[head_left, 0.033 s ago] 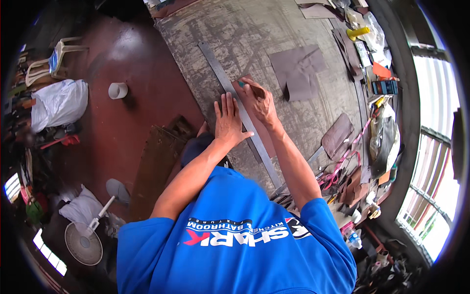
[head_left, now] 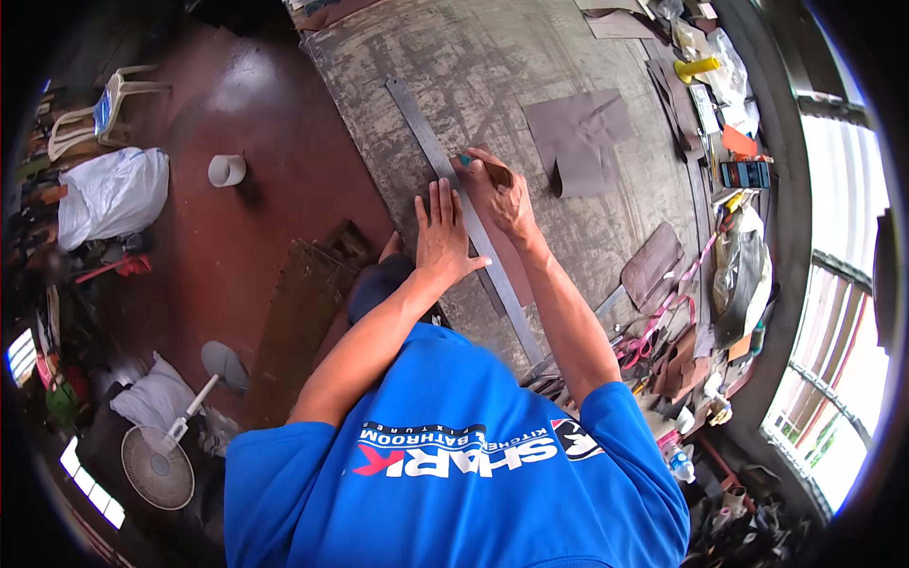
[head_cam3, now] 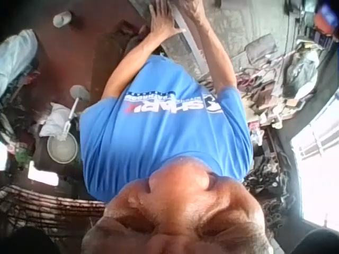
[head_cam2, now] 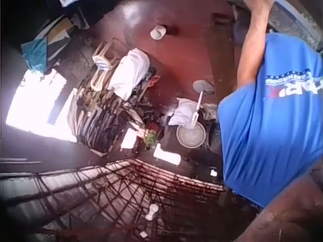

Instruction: Measure and cut strips of leather on a workshop table.

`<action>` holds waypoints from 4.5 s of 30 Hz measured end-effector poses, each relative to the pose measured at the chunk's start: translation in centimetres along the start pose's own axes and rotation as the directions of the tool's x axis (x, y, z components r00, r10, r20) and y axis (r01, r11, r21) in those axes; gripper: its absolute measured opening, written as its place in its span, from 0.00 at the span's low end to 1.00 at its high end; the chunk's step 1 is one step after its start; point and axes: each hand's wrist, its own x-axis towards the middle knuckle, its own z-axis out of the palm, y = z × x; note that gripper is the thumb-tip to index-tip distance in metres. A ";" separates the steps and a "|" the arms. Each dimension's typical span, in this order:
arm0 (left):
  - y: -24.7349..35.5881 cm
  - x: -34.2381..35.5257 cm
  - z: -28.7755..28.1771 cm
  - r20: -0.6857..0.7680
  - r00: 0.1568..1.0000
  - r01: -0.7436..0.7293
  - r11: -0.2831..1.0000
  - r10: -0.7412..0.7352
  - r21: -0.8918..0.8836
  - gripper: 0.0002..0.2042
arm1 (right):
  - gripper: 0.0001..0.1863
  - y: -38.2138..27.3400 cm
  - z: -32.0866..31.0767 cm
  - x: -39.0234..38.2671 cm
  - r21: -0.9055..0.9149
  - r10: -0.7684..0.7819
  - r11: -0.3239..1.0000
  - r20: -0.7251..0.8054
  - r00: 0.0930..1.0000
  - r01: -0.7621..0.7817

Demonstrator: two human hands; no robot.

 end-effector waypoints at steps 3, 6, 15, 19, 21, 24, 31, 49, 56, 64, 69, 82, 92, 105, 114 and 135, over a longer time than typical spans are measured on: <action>-0.2 -0.1 0.1 0.019 1.000 0.003 1.000 -0.003 -0.023 0.63 | 0.15 0.2 0.6 0.9 -0.092 -0.009 0.996 0.061 0.998 0.014; -0.3 0.0 0.4 0.004 1.000 -0.006 0.998 0.007 -0.069 0.63 | 0.13 1.1 0.9 1.2 -0.154 -0.065 0.985 0.086 0.994 0.077; -0.3 0.0 0.8 0.001 1.000 -0.014 0.995 0.014 -0.097 0.66 | 0.12 1.7 1.2 0.9 -0.223 -0.134 0.964 0.071 0.988 0.147; -0.3 -0.2 0.7 -0.015 1.000 -0.027 0.993 0.025 -0.114 0.66 | 0.11 1.2 1.6 0.9 -0.213 -0.184 0.959 0.034 0.982 0.187; -0.2 -0.2 0.9 -0.036 0.999 -0.040 0.991 0.036 -0.125 0.66 | 0.11 1.6 1.8 1.5 -0.330 -0.249 0.910 0.050 0.967 0.252; 0.0 0.1 1.0 -0.036 0.998 -0.051 0.994 0.048 -0.099 0.64 | 0.11 1.4 1.9 2.1 -0.434 -0.275 0.855 0.084 0.958 0.284; 0.6 0.3 1.0 -0.003 1.000 -0.027 0.999 0.027 0.038 0.67 | 0.11 1.6 0.4 -1.6 -0.462 -0.167 0.866 0.091 0.982 0.191; -0.4 7.6 -1.6 -0.128 0.992 0.000 0.994 0.014 0.108 0.40 | 0.10 3.1 -8.1 -23.8 -0.532 -0.291 0.837 -0.235 0.928 0.128; 1.2 11.9 -2.8 -0.030 0.988 0.152 0.973 -0.149 0.176 0.31 | 0.19 6.8 -1.4 -23.8 -0.567 0.073 0.749 -0.442 0.894 -0.342; 0.2 11.9 -2.4 0.003 0.999 -0.049 0.991 0.049 0.127 0.15 | 0.21 6.9 -0.4 -23.1 -0.499 0.054 0.780 -0.546 0.836 -0.377; -2.4 10.8 -1.0 -0.105 0.911 -0.394 0.917 0.398 0.055 0.13 | 0.19 6.2 0.4 -22.2 -0.422 0.162 0.753 -0.624 0.764 -0.505; -3.6 11.4 -3.5 0.147 0.609 -0.747 0.626 0.780 -0.225 0.21 | 0.24 3.3 1.1 -19.8 -0.295 0.259 0.726 -0.720 0.644 -0.622; -0.7 24.6 -10.2 -0.175 0.829 -0.515 0.605 0.531 -0.607 0.15 | 0.25 6.4 -3.4 -16.6 -0.164 0.198 0.703 -0.890 0.411 -0.692; 1.4 49.1 -14.1 -0.485 0.844 -0.346 0.924 0.230 -0.164 0.38 | 0.25 9.0 -4.6 -14.6 -0.115 0.245 0.606 -0.914 0.323 -0.787; -2.8 34.5 -4.5 -0.225 0.867 -0.401 0.890 0.445 0.216 0.29 | 0.26 8.5 -4.8 -14.2 -0.167 0.205 0.581 -0.917 0.341 -0.796; 7.8 20.8 1.5 0.017 0.462 -0.881 0.461 0.887 -0.105 0.12 | 0.27 11.5 -7.0 -11.7 -0.132 0.079 0.388 -0.981 0.176 -0.912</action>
